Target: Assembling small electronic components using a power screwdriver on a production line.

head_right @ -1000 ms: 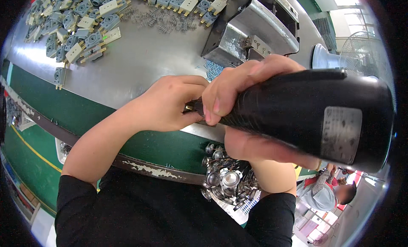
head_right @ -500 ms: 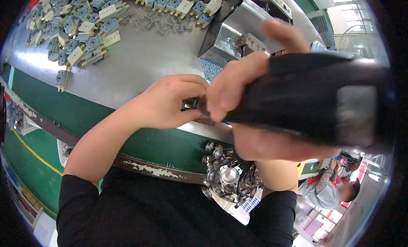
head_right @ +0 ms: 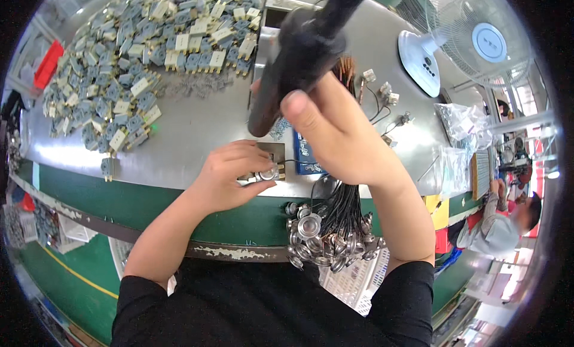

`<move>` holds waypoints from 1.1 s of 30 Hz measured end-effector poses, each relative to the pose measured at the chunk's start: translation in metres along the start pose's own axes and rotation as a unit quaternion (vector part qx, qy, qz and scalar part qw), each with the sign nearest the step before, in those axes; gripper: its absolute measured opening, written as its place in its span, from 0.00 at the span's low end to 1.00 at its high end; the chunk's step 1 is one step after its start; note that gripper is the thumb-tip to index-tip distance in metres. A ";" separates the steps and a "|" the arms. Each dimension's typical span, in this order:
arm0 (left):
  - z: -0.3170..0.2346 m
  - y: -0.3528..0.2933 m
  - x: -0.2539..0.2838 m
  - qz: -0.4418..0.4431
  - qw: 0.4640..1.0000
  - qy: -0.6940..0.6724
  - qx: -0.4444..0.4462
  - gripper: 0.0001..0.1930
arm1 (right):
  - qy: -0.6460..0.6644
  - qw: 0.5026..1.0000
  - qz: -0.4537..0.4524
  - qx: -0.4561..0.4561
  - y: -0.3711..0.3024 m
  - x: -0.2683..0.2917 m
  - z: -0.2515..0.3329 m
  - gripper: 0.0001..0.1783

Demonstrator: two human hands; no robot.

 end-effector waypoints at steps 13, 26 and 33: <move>-0.017 -0.003 0.021 -0.104 0.991 0.087 -0.022 0.19 | -0.289 0.939 0.164 -0.085 -0.048 -0.029 -0.030 0.27; -0.034 0.004 0.035 -0.131 0.978 0.159 -0.023 0.23 | -0.485 0.868 0.040 0.104 -0.059 -0.034 -0.024 0.19; -0.032 0.006 0.045 -0.091 0.983 0.127 -0.094 0.30 | -0.369 0.855 -0.175 0.319 -0.099 0.072 0.020 0.19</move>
Point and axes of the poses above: each hand's wrist, its own y-axis towards the middle knuckle, its own x-axis out of the back of the hand, z = x × y, the point moved 8 cm from there along y, towards the middle knuckle, and after that the axes turned 15 degrees about y, right-handed, at the moved point
